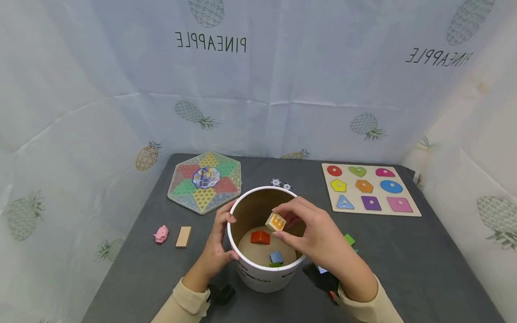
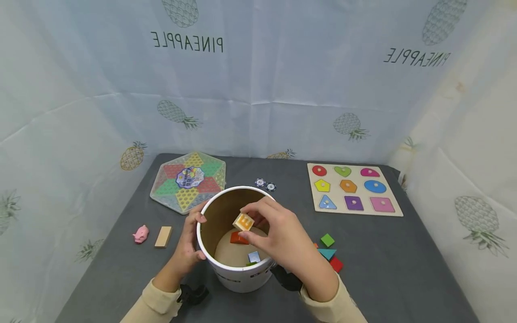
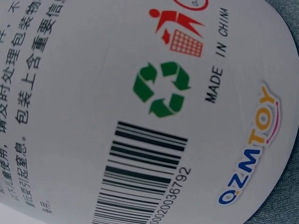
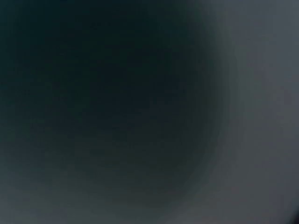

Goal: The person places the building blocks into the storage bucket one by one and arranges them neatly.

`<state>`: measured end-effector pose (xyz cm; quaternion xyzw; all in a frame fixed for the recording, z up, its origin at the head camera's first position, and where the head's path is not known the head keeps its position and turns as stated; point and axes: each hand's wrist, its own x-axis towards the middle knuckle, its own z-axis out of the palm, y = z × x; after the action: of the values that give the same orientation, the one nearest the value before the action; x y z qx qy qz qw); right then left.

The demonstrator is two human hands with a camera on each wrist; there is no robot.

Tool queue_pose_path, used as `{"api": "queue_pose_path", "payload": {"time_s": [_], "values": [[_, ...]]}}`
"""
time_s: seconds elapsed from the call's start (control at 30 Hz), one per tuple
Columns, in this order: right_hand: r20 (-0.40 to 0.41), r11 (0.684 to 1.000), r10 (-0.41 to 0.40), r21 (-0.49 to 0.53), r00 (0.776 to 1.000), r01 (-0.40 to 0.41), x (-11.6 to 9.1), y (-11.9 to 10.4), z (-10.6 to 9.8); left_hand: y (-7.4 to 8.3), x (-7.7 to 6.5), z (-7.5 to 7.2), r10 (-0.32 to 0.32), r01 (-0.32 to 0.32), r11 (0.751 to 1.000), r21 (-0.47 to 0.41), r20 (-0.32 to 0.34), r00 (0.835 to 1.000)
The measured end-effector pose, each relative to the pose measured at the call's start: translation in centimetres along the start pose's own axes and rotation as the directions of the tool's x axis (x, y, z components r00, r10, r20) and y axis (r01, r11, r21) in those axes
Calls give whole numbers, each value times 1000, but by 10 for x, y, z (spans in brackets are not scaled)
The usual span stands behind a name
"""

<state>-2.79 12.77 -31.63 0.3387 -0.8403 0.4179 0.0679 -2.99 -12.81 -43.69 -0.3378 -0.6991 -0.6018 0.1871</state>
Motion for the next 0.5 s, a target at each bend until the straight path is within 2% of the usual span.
{"api": "queue_pose_path", "payload": {"time_s": [0.1,0.2,0.23,0.33,0.4,0.5], "values": [[48,993,14,-117,999,-9,2,0,9,0,0,2,-6,6,1000,8,7,1000],[80,985,9,-171,997,4,1,2,11,0,0,3,-12,12,1000,9,9,1000],[80,988,-3,-156,997,16,0,3,10,0,0,3,-11,11,1000,8,8,1000],[51,998,-60,-30,997,62,-5,7,4,1,1,2,-5,5,1000,3,5,1000],[-14,992,-108,66,994,109,-12,13,-1,1,1,2,2,-2,1000,-3,3,1000],[-137,971,-115,192,984,140,-29,28,-12,2,1,2,10,-10,1000,-14,3,1000]]}}
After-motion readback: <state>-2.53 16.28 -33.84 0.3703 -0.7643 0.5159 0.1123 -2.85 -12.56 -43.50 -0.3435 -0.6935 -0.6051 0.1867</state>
